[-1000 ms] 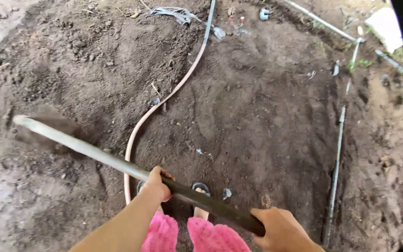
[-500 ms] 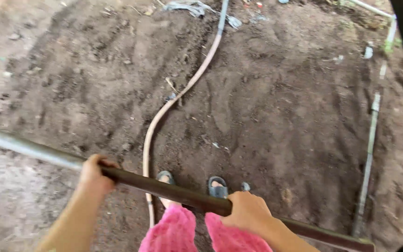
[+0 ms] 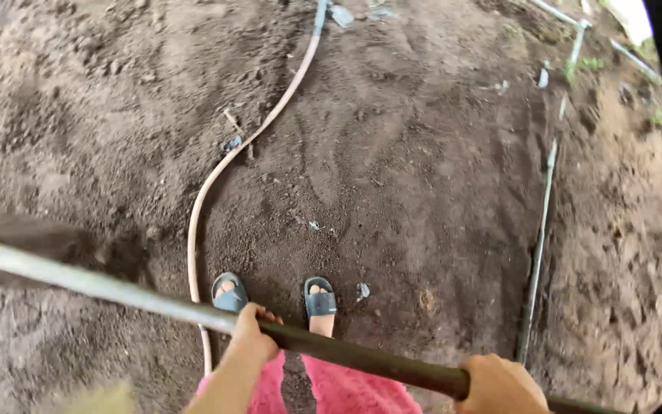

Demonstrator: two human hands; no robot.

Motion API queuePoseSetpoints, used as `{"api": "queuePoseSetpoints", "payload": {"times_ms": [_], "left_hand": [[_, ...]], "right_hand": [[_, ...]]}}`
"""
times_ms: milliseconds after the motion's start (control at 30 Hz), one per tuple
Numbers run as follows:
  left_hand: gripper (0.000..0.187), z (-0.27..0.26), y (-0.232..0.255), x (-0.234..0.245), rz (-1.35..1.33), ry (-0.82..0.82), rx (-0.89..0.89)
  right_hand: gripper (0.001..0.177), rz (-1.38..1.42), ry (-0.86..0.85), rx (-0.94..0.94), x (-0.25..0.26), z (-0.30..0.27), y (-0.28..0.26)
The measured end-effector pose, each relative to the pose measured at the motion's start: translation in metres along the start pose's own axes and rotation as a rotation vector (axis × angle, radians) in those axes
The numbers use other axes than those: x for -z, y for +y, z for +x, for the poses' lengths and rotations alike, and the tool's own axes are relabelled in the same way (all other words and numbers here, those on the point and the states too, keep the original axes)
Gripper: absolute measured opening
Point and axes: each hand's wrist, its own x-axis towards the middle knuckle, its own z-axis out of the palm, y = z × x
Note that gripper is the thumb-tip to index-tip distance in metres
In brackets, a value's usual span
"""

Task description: The person uses a hoe to dig and loosen soil in a garden bed. They repeatedly strike the ground and pull the soil backward, working around a white irrigation pipe and metal frame borders.

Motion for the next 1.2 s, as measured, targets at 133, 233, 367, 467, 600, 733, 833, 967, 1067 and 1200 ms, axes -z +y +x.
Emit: {"api": "queuePoseSetpoints", "payload": {"times_ms": [133,233,367,467,600,733,833,967,1067,1200], "left_hand": [[0.021,0.038,0.007,0.021,-0.117,-0.227,-0.23],[0.046,0.042,0.095,0.047,0.787,-0.064,-0.716],[0.012,-0.004,0.209,0.028,0.077,-0.045,-0.419],[0.036,0.133,0.29,0.056,0.033,-0.16,-0.421],[0.037,0.216,0.207,0.03,0.215,-0.219,-0.272],[0.035,0.239,0.04,0.005,0.567,-0.33,-0.47],[0.029,-0.013,-0.049,-0.011,0.2,0.024,-0.019],[0.028,-0.024,-0.02,0.001,0.091,-0.112,-0.111],[0.033,-0.089,0.058,0.008,0.872,0.0,-0.529],[0.029,-0.116,0.169,-0.001,1.133,0.127,-0.748]], "right_hand": [[0.019,-0.073,0.089,0.116,-0.061,0.06,0.005],[0.053,-0.002,0.062,0.248,-0.042,0.059,-0.066],[0.007,0.176,-0.013,0.287,0.023,-0.013,-0.148],[0.022,0.215,0.106,0.394,0.034,-0.051,-0.161],[0.031,0.07,0.08,0.274,0.035,-0.067,-0.11],[0.033,-0.023,0.067,0.032,-0.031,0.0,0.002],[0.026,0.085,-0.061,-0.132,-0.008,-0.028,0.023],[0.047,-0.014,0.053,0.034,-0.101,0.078,0.042],[0.031,0.01,0.148,0.129,-0.073,0.072,-0.038],[0.021,0.219,-0.014,0.267,0.027,-0.029,-0.137]]}}
